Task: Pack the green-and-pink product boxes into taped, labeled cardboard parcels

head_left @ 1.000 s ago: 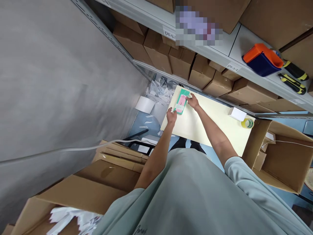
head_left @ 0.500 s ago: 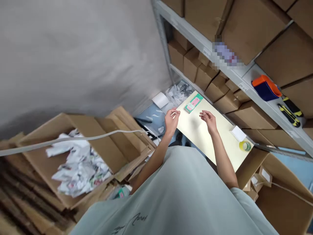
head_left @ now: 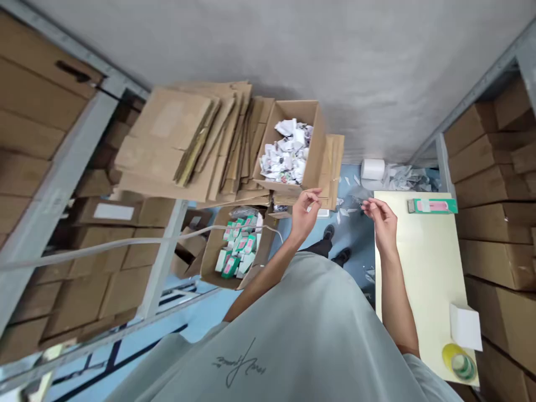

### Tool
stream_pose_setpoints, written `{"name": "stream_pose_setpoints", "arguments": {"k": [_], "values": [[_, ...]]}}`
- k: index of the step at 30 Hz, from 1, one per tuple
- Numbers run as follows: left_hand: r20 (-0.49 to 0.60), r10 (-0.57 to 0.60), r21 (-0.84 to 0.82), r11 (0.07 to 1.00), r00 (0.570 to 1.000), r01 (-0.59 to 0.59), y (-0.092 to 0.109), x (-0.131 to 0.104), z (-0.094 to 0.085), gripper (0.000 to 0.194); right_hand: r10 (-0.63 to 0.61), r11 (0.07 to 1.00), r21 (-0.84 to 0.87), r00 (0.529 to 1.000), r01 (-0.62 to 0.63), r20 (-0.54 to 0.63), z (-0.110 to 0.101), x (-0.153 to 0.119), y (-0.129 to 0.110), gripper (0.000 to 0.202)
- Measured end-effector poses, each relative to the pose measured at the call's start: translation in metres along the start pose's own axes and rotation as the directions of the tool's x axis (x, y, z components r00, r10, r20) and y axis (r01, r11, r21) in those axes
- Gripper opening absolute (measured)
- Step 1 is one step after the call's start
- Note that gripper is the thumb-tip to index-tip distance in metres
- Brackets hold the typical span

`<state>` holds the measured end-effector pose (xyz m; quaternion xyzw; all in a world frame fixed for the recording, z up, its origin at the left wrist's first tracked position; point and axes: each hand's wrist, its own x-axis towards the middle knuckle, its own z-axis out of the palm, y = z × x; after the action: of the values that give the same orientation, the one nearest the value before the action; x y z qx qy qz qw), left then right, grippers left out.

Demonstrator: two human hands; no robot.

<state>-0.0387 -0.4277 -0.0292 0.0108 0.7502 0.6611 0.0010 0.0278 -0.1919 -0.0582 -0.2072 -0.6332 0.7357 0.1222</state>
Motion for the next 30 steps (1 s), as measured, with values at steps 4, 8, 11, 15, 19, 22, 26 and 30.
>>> {"name": "stream_pose_setpoints", "arguments": {"k": [4,8,11,15,19,22,26,30], "values": [[-0.156,0.014,0.009,1.000,0.988,-0.013,0.011,-0.017,-0.064,0.011,-0.053,0.998,-0.030,0.981,0.060,0.186,0.057,-0.012,-0.018,0.040],[-0.292,0.008,0.027,1.000,0.956,0.000,0.010,-0.026,-0.119,0.018,-0.077,0.992,-0.072,0.945,0.105,0.319,0.113,-0.030,-0.030,0.040],[-0.357,0.037,0.031,0.999,0.933,-0.028,0.007,-0.031,-0.163,0.019,-0.081,0.987,-0.100,0.919,0.129,0.385,0.163,-0.046,-0.031,0.041],[-0.438,0.118,0.060,0.993,0.891,-0.102,0.002,-0.042,-0.233,0.012,-0.090,0.979,-0.121,0.883,0.163,0.461,0.241,-0.069,-0.027,0.037],[-0.533,0.165,0.123,0.985,0.830,-0.117,-0.007,-0.045,-0.313,0.008,-0.106,0.966,-0.137,0.825,0.217,0.555,0.324,-0.093,-0.020,0.039],[-0.595,0.205,0.135,0.979,0.777,-0.155,-0.014,-0.032,-0.370,0.007,-0.111,0.963,-0.129,0.785,0.237,0.610,0.382,-0.108,-0.014,0.042],[-0.597,0.247,0.160,0.969,0.763,-0.189,-0.013,0.002,-0.421,0.025,-0.212,0.918,-0.121,0.726,0.377,0.654,0.458,-0.109,-0.014,0.045],[-0.469,0.322,0.307,0.932,0.822,-0.190,-0.006,0.046,-0.442,0.049,-0.399,0.747,-0.125,0.590,0.653,0.703,0.525,-0.079,-0.015,0.044]]}}
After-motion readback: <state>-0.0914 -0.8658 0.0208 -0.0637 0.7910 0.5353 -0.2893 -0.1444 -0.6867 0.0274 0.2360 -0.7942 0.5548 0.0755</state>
